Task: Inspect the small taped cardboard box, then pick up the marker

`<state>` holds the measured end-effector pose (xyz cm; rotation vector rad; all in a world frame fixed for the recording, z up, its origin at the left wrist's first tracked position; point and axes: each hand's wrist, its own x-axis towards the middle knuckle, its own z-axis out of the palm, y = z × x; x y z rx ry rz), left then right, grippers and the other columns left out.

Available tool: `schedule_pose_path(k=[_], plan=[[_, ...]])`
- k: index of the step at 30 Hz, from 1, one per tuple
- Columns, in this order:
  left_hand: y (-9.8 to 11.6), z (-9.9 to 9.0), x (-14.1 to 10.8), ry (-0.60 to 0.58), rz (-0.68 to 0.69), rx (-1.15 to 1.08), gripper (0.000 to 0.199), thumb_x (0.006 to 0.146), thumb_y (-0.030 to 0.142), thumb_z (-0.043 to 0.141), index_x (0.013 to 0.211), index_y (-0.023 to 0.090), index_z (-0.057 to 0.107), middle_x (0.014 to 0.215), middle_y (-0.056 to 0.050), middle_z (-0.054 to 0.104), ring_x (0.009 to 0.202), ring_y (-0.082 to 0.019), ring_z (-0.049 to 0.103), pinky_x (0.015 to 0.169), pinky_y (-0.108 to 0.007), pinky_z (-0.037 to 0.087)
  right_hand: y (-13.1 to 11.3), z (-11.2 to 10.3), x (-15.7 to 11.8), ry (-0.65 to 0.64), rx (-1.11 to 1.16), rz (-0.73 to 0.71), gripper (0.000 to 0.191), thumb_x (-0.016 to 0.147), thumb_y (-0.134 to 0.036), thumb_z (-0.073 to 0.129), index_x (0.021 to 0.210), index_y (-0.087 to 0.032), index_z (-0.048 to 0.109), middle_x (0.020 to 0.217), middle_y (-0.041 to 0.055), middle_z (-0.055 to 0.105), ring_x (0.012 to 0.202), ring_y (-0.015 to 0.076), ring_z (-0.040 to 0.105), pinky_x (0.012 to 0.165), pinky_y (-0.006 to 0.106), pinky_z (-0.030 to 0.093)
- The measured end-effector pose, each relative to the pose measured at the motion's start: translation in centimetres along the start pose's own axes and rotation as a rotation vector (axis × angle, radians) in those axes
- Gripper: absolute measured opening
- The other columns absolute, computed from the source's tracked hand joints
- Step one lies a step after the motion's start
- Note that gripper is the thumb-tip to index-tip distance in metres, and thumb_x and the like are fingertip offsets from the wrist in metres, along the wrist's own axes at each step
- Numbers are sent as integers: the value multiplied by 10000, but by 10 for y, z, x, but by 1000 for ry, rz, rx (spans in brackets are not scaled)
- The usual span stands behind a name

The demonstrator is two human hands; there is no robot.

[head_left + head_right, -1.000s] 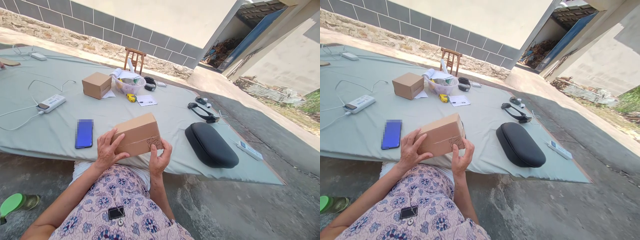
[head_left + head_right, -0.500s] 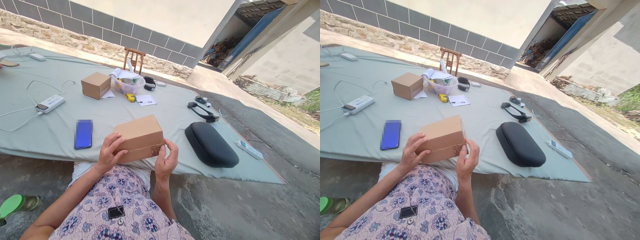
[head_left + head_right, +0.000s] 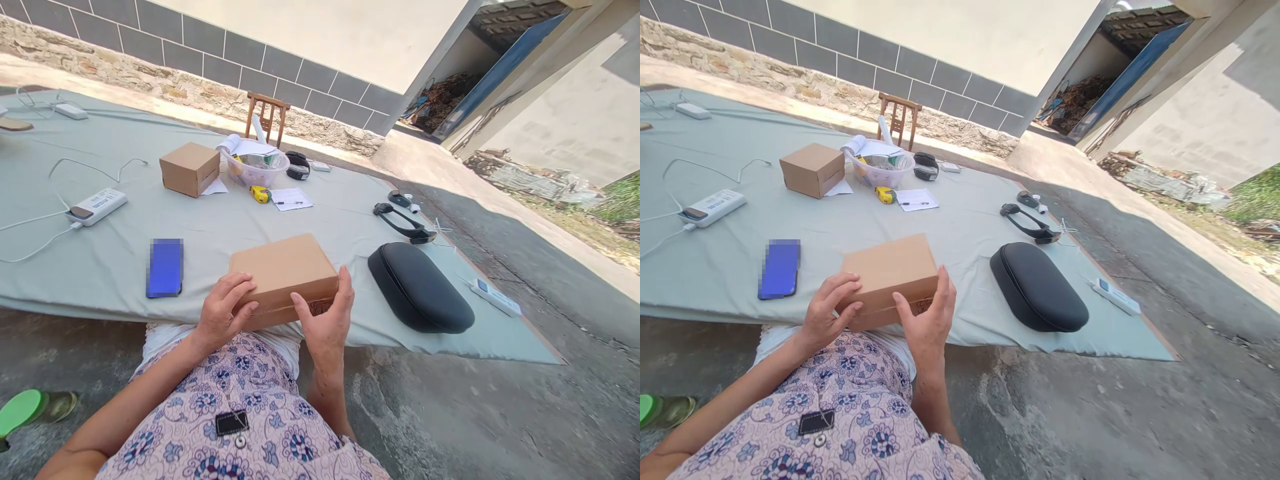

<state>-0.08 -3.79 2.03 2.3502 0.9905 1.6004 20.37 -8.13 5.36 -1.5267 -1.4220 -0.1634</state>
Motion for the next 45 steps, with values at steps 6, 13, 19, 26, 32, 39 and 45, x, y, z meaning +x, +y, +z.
schedule_pose_path(k=[6,13,19,26,32,39,45], plan=[[8,2,0,-7,-145,72,304,858,435,708,933,217,511,1187,-118,662,1121,-272,606,919,-428,537,-8,7,-2,9,-45,-48,900,775,-607,739,1494,-261,324,1409,173,448,1336,341,454,1068,576,442],[9,-1,-1,-24,-153,125,270,889,429,648,1001,211,534,1152,-113,644,1083,-272,583,913,-418,512,-4,2,1,109,49,-125,508,901,-440,662,1345,-243,510,1227,123,593,1153,268,584,956,467,514],[4,-4,-5,-65,-217,94,382,911,516,588,1126,200,589,1173,-123,623,1127,-289,574,971,-454,508,-2,-7,0,129,174,-100,244,970,-316,552,1185,-229,628,1065,70,663,1003,211,623,881,385,523],[-9,-1,-11,-102,-577,-20,637,951,535,511,1485,201,416,1532,-184,446,1442,-346,420,1137,-567,414,-6,-1,-7,68,247,-160,241,942,-276,560,1174,-254,622,1075,68,650,1013,221,612,860,396,534],[-7,-4,-6,1,-632,-94,856,856,499,693,1565,258,276,1576,-160,418,1456,-338,414,1188,-548,367,2,3,-10,67,306,-121,337,914,-265,552,1250,-246,567,1108,75,635,1060,229,609,939,440,524],[-21,-1,-14,132,-464,3,1170,742,497,819,1609,305,55,1605,-205,332,1473,-364,381,1160,-542,399,14,13,-9,34,223,65,457,948,-350,528,1378,-197,497,839,7,613,824,169,611,851,349,523],[-30,3,-17,157,-110,198,1022,807,426,780,1587,298,133,1491,-208,446,1378,-343,490,1093,-521,466,23,23,-6,-80,73,270,567,934,-622,406,1231,-163,555,732,9,626,679,188,595,656,299,450]])
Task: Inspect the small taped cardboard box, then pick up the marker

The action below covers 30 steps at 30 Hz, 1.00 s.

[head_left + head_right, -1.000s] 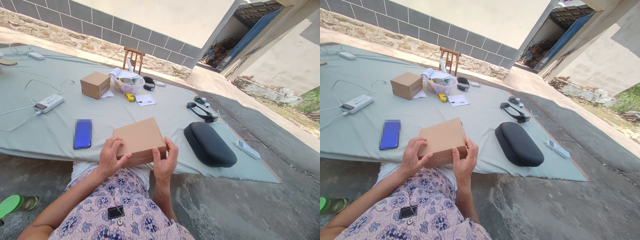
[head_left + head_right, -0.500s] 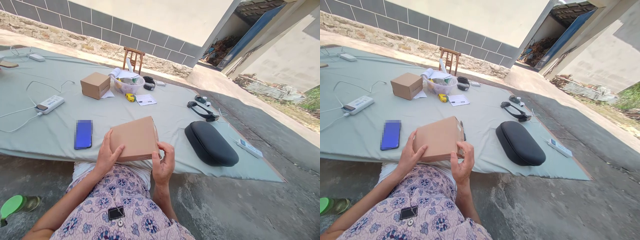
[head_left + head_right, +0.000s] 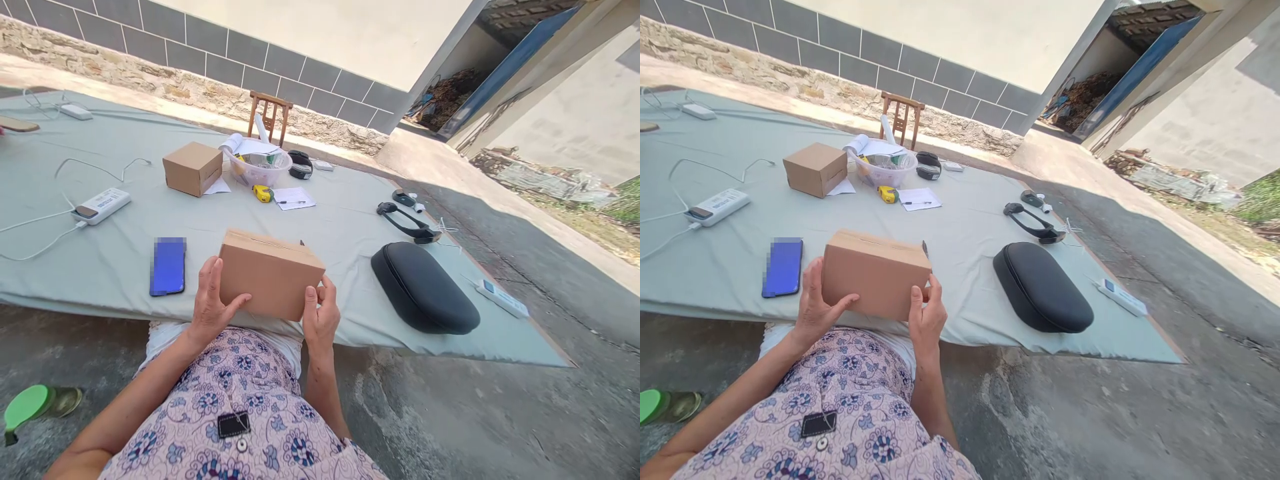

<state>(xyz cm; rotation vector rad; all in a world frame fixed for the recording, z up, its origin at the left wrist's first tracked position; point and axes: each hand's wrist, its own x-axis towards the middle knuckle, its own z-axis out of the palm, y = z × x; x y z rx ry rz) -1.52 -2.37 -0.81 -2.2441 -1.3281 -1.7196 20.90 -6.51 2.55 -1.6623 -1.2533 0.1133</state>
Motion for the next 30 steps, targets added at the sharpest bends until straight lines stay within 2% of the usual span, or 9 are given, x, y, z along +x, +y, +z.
schedule_pose_path(k=[3,7,10,13,16,19,22,26,30], plan=[[3,-2,3,33,-9,0,935,855,363,738,1584,291,157,1404,-185,503,1315,-305,530,1041,-467,511,5,4,1,-47,-14,36,586,929,-699,322,1091,-187,556,706,4,607,638,193,571,617,288,414],[7,-7,7,41,-142,-50,785,868,421,704,1526,244,314,1288,-157,547,1200,-281,560,974,-437,538,7,8,0,-80,-39,25,604,901,-785,235,859,-237,485,701,7,592,637,199,551,612,289,393],[7,-9,7,58,-199,-114,591,868,458,694,1366,229,472,1213,-121,557,1142,-259,563,962,-434,529,7,10,0,-100,-54,27,656,857,-849,199,816,-246,454,670,6,578,633,206,538,610,296,384],[5,-6,5,108,-199,-167,495,853,468,711,1230,227,498,1132,-88,548,1093,-234,566,952,-424,526,6,10,0,-121,-62,45,670,841,-865,195,803,-247,449,660,5,563,629,204,515,611,299,384],[4,-2,4,136,-217,-168,437,851,432,723,1162,229,493,1107,-74,551,1081,-223,575,957,-422,521,4,8,0,-129,-53,63,597,877,-811,271,792,-245,442,693,13,570,665,202,520,642,312,408],[6,0,4,112,-239,-158,449,876,391,695,1236,226,483,1167,-95,558,1128,-230,578,984,-427,518,1,8,0,-151,-13,79,511,899,-731,387,829,-232,474,767,35,615,730,210,566,685,331,451],[9,1,6,74,-242,-117,605,881,403,682,1398,228,421,1273,-135,540,1185,-257,555,1010,-445,507,-1,13,-2,-132,53,104,499,876,-695,486,963,-207,538,911,79,676,823,228,625,735,361,499],[12,4,4,58,-246,-3,766,820,453,743,1463,226,395,1297,-154,493,1231,-309,504,1039,-500,474,-3,28,-9,-84,85,83,701,728,-677,703,1204,-198,518,1162,135,673,1002,260,654,830,399,539],[11,6,3,78,-275,37,669,832,430,734,1405,222,460,1250,-140,460,1204,-297,509,1045,-495,466,-2,42,-16,-76,56,59,775,727,-700,692,1265,-179,494,1203,169,662,1068,289,654,875,434,543]])
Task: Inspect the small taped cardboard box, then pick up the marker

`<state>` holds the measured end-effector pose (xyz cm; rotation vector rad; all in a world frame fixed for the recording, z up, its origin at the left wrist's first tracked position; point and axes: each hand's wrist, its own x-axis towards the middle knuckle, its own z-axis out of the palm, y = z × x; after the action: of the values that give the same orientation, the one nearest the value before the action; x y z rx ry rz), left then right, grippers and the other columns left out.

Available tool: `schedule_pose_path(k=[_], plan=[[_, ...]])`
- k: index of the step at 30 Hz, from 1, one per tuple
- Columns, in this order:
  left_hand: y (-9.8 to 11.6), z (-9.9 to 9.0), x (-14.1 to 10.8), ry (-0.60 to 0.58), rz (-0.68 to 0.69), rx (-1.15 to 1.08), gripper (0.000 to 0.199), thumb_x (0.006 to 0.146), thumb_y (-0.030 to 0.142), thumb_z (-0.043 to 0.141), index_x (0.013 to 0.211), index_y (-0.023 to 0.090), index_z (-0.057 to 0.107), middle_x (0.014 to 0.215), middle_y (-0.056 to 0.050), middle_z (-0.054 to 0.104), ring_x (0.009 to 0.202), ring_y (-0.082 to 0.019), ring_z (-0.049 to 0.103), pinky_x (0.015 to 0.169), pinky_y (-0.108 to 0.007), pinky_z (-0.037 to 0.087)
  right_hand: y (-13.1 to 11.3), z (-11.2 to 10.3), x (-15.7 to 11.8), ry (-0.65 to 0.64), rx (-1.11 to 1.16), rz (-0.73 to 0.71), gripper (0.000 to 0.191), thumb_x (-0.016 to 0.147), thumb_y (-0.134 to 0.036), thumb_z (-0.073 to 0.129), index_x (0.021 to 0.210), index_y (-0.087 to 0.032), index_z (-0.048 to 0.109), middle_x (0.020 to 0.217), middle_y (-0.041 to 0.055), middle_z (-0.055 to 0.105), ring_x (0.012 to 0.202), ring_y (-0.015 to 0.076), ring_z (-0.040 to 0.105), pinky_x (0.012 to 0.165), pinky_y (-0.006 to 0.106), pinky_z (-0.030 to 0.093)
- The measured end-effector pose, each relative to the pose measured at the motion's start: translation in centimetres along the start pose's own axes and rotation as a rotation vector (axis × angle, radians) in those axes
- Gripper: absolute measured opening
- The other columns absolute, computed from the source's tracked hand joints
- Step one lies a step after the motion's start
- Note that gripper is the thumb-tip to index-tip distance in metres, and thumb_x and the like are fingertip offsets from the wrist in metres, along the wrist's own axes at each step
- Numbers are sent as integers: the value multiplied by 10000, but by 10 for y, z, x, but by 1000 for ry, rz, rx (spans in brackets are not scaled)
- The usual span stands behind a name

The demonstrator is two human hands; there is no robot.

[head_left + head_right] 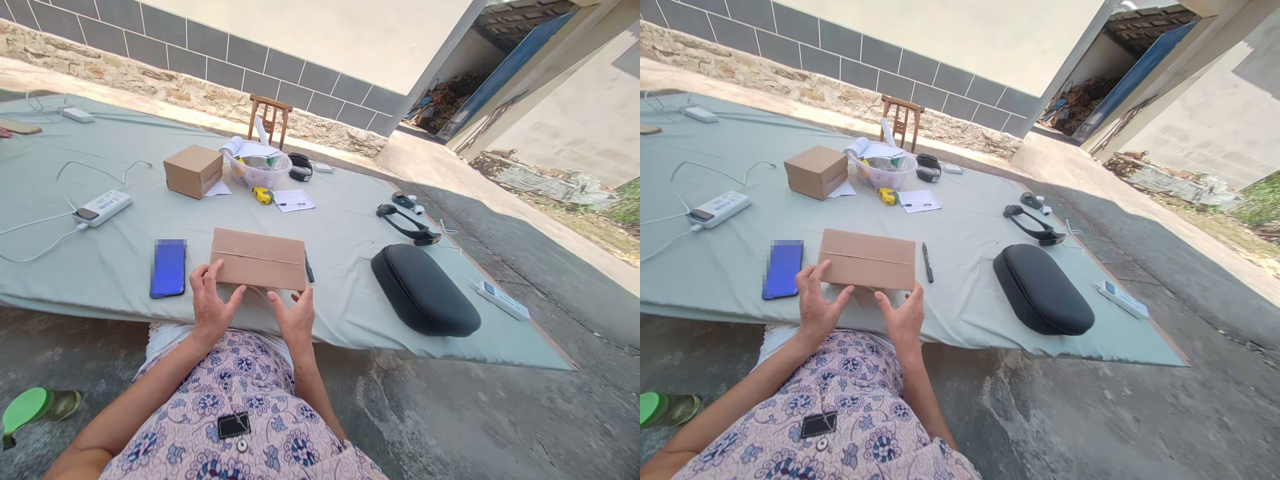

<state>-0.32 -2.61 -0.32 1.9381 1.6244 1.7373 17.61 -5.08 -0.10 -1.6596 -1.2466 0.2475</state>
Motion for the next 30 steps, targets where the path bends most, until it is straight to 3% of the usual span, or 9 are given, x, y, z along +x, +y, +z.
schedule_pose_path(k=[7,12,18,25,30], plan=[[-1,-3,4,65,-49,-59,761,806,505,753,1432,211,433,1294,-156,506,1243,-308,495,1058,-479,463,6,-2,3,-42,-7,34,688,767,-794,543,1081,-183,534,1023,146,708,933,292,678,816,443,542],[2,-2,4,90,-37,-51,730,846,426,724,1466,208,405,1294,-156,518,1251,-300,496,1082,-480,443,-1,-4,2,-10,70,72,631,760,-677,651,1133,-184,527,1074,141,702,972,281,669,849,434,531],[1,3,3,-24,-198,-153,760,770,371,780,1412,198,412,1340,-152,496,1294,-301,485,1099,-490,443,-5,-1,3,9,103,38,657,785,-567,685,1272,-187,460,1262,167,633,1113,267,631,924,413,515],[-3,5,2,-111,-344,-197,766,751,378,781,1382,225,375,1390,-140,503,1315,-294,517,1102,-472,454,9,-9,11,-144,-120,62,496,783,-626,646,1029,-209,536,1012,90,668,942,281,655,778,389,520],[-4,5,1,-149,-310,-115,867,753,392,785,1465,216,324,1435,-161,483,1363,-328,483,1101,-503,458,10,-5,9,-113,-101,61,681,699,-638,736,1165,-190,523,1140,132,657,1064,317,646,836,406,528]])
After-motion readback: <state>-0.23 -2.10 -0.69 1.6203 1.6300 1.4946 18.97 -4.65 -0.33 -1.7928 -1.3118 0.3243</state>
